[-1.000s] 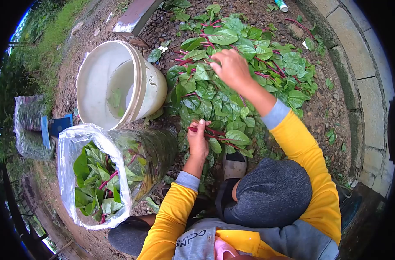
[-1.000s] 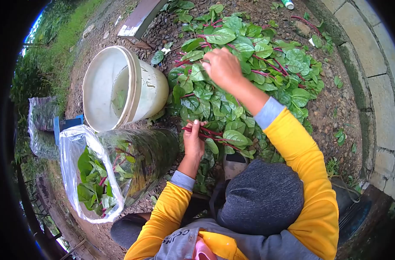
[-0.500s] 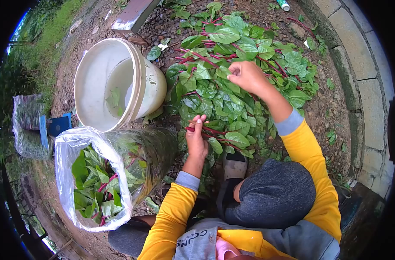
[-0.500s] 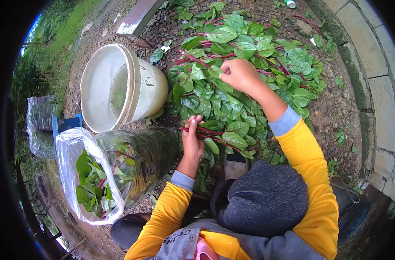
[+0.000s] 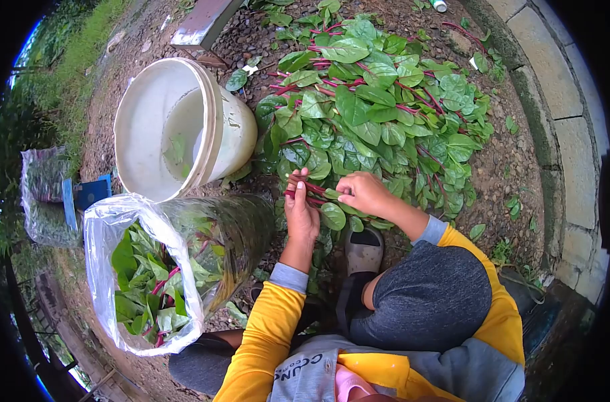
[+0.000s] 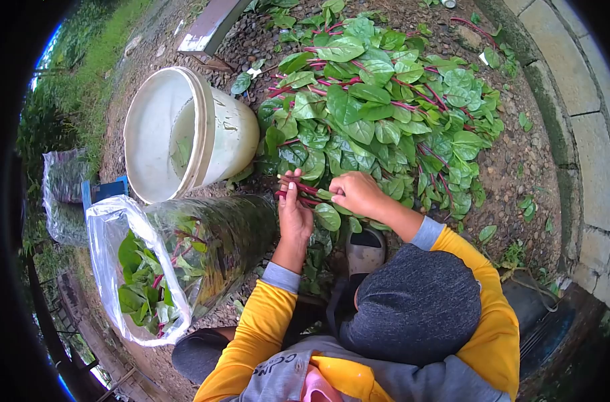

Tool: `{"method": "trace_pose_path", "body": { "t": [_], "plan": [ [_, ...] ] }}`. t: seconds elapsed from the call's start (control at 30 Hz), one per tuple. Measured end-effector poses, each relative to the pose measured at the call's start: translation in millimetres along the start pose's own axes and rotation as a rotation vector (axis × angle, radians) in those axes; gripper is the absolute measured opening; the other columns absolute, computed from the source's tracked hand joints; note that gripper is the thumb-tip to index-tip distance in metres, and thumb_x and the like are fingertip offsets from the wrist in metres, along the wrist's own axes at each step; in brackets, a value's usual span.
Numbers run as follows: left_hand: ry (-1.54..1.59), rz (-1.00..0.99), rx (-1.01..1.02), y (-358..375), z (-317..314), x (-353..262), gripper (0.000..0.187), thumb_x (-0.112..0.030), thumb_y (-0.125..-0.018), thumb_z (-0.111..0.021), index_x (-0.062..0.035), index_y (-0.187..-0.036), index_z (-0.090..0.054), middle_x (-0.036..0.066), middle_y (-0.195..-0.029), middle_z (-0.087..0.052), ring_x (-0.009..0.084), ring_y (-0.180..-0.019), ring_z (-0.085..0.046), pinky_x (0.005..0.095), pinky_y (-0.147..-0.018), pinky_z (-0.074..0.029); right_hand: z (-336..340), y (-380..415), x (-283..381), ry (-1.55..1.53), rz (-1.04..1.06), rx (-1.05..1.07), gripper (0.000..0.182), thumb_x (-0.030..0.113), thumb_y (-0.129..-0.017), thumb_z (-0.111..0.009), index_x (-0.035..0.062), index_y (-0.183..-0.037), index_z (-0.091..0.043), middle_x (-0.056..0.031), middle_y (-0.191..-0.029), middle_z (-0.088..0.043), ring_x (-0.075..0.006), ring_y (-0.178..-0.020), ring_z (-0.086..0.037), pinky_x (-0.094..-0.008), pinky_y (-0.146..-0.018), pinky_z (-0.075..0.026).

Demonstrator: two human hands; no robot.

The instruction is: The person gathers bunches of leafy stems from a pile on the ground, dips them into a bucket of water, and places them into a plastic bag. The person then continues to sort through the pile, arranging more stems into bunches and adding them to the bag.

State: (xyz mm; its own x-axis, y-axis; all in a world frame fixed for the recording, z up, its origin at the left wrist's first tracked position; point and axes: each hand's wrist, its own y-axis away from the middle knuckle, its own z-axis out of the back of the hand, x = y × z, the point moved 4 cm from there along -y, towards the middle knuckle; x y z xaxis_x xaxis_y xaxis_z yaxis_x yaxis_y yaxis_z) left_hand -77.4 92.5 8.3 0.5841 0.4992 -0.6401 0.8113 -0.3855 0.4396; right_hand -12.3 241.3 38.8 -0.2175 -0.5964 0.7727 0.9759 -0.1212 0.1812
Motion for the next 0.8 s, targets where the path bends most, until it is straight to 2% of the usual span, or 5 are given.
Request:
{"method": "trace_pose_path", "body": {
  "t": [0.2,0.33,0.4,0.6,0.8],
  "plan": [
    [-0.02,0.022,0.039,-6,12,7,0.025,-0.011,-0.093,-0.053,-0.0047,-0.117,-0.048,0.008,-0.11,-0.059,0.0198,-0.106,-0.056,0.0365,-0.093,-0.045,36,-20,32,-0.045,0.056,0.147,0.017,0.016,-0.073,-0.071,0.0044,-0.084,-0.067,-0.0112,-0.079,-0.065,-0.0279,-0.075,-0.062,-0.0381,-0.067,-0.049],
    [-0.023,0.025,0.027,-2,15,8,0.021,-0.01,-0.093,-0.053,-0.0044,-0.114,-0.05,0.008,-0.106,-0.061,0.0208,-0.103,-0.058,0.0369,-0.093,-0.046,127,-78,30,0.13,0.197,-0.362,0.014,0.021,-0.077,-0.067,0.0096,-0.086,-0.069,-0.0094,-0.082,-0.068,-0.028,-0.075,-0.064,-0.039,-0.069,-0.051],
    [-0.027,0.034,0.037,3,13,7,0.021,-0.009,-0.093,-0.053,-0.0045,-0.113,-0.051,0.008,-0.105,-0.062,0.0207,-0.103,-0.058,0.0367,-0.093,-0.046,150,-111,10,0.256,0.069,-0.406,0.017,0.022,-0.078,-0.068,0.0116,-0.09,-0.07,-0.0104,-0.083,-0.068,-0.0288,-0.079,-0.064,-0.0405,-0.073,-0.05],
    [-0.139,0.064,0.085,7,15,9,0.023,-0.007,-0.091,-0.056,-0.0071,-0.114,-0.052,0.008,-0.11,-0.062,0.0211,-0.102,-0.058,0.0367,-0.091,-0.047,121,-154,-16,0.38,0.102,-0.153,0.021,0.024,-0.075,-0.07,0.0148,-0.095,-0.072,-0.0084,-0.096,-0.063,-0.0286,-0.103,-0.053,-0.0401,-0.089,-0.043],
    [-0.144,0.067,-0.006,5,17,6,0.033,-0.007,-0.092,-0.055,-0.0037,-0.123,-0.045,0.01,-0.115,-0.059,0.0212,-0.107,-0.056,0.0369,-0.093,-0.046,119,-121,17,0.424,0.168,-0.214,0.015,0.016,-0.073,-0.069,0.0094,-0.085,-0.068,-0.0061,-0.093,-0.06,-0.026,-0.095,-0.053,-0.0401,-0.086,-0.042]
  ]
}}
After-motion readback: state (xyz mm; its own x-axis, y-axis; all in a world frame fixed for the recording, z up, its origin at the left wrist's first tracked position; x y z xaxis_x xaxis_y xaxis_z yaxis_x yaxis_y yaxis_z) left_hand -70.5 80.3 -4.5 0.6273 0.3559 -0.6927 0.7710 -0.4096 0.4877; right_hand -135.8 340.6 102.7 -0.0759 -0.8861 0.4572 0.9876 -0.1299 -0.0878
